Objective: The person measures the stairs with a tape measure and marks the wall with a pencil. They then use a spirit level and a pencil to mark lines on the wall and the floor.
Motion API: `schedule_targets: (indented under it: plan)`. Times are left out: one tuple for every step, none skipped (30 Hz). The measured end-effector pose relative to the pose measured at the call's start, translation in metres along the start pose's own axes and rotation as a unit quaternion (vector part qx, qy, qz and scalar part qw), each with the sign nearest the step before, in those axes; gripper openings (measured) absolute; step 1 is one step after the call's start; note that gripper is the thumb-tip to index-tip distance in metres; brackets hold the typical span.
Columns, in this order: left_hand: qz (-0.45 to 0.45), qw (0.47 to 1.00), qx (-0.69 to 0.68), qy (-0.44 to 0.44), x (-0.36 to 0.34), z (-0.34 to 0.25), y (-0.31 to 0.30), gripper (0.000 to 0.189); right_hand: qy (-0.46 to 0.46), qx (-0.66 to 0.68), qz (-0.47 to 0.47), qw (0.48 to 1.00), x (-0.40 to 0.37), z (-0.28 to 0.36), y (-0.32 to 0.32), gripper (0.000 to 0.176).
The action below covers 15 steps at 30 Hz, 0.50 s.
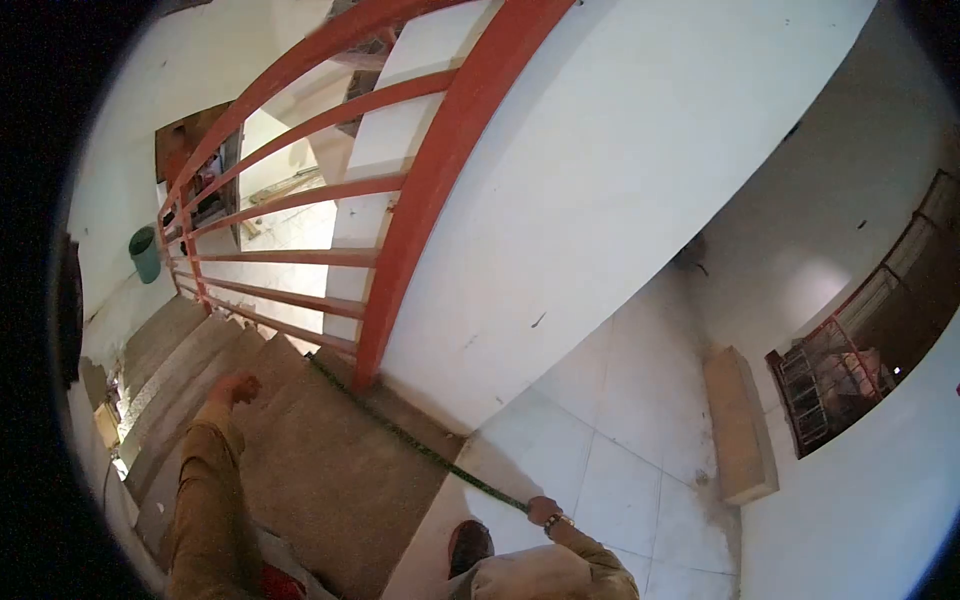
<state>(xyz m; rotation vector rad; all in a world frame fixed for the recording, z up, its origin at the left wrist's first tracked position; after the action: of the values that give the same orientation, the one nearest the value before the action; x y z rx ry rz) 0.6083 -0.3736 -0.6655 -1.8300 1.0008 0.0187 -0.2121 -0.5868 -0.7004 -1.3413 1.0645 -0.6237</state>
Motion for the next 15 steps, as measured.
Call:
schedule_targets:
  plan:
    - [-0.103,0.966,0.163,0.17,0.04,0.022,0.019,0.047,0.005,0.0,0.011,1.0,0.001,-0.003,0.003,0.028]
    - [-0.126,0.967,0.146,0.168,0.053,0.011,0.001,0.046,0.003,-0.002,0.025,1.0,0.007,-0.004,0.004,0.028]
    - [-0.17,0.968,0.111,0.148,0.049,-0.008,-0.037,0.045,-0.043,0.002,-0.029,0.999,0.019,-0.038,0.038,0.032]
    - [-0.244,0.958,0.062,0.138,0.043,-0.024,-0.088,0.044,-0.088,0.022,-0.078,0.993,0.023,-0.057,0.079,0.037]
    - [-0.326,0.933,-0.005,0.152,0.035,-0.045,-0.141,0.044,-0.089,0.025,0.004,0.996,0.013,-0.028,0.035,0.039]
    - [-0.403,0.893,-0.084,0.183,0.022,-0.066,-0.198,0.043,0.019,0.088,-0.001,0.996,-0.005,0.004,-0.012,0.031]
    - [-0.46,0.841,-0.166,0.233,-0.002,-0.088,-0.25,0.043,-0.026,-0.022,0.041,0.999,0.001,-0.001,0.0,0.034]
    - [-0.492,0.776,-0.255,0.302,-0.031,-0.104,-0.292,0.042,0.022,0.051,-0.025,0.998,-0.01,0.006,-0.015,0.032]
    - [-0.502,0.683,-0.353,0.397,-0.06,-0.116,-0.328,0.042,0.014,0.007,0.04,0.999,-0.006,0.009,-0.023,0.037]
    - [-0.483,0.6,-0.408,0.49,-0.093,-0.124,-0.355,0.042,0.064,0.071,0.007,0.995,-0.007,0.009,-0.022,0.036]
    - [-0.445,0.521,-0.446,0.576,-0.117,-0.13,-0.375,0.042,0.028,0.051,-0.005,0.998,-0.006,0.007,-0.018,0.035]
    - [-0.403,0.461,-0.467,0.638,-0.131,-0.136,-0.383,0.042,-0.013,0.054,-0.069,0.996,0.0,-0.014,0.014,0.032]
    - [-0.389,0.437,-0.487,0.649,-0.134,-0.145,-0.382,0.042,-0.027,0.066,-0.029,0.997,0.0,0.009,-0.016,0.028]
    - [-0.388,0.43,-0.51,0.635,-0.13,-0.156,-0.373,0.043,0.015,0.063,-0.007,0.998,-0.005,0.026,-0.044,0.025]
    - [-0.455,0.471,-0.54,0.528,-0.11,-0.159,-0.331,0.034,0.01,0.059,-0.015,0.998,-0.006,0.032,-0.045,0.026]
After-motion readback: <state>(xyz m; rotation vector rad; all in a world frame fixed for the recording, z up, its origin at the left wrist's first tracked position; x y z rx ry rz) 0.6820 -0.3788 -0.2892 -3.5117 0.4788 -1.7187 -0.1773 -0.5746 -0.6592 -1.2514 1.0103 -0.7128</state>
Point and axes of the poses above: each hand's wrist, its own x-axis towards the middle knuckle, its own y-axis out of the palm, z = x × y, the point moved 2 cm from there along x, towards the middle knuckle, and after that the axes turned 14 degrees about -z, right-handed, at the moved point
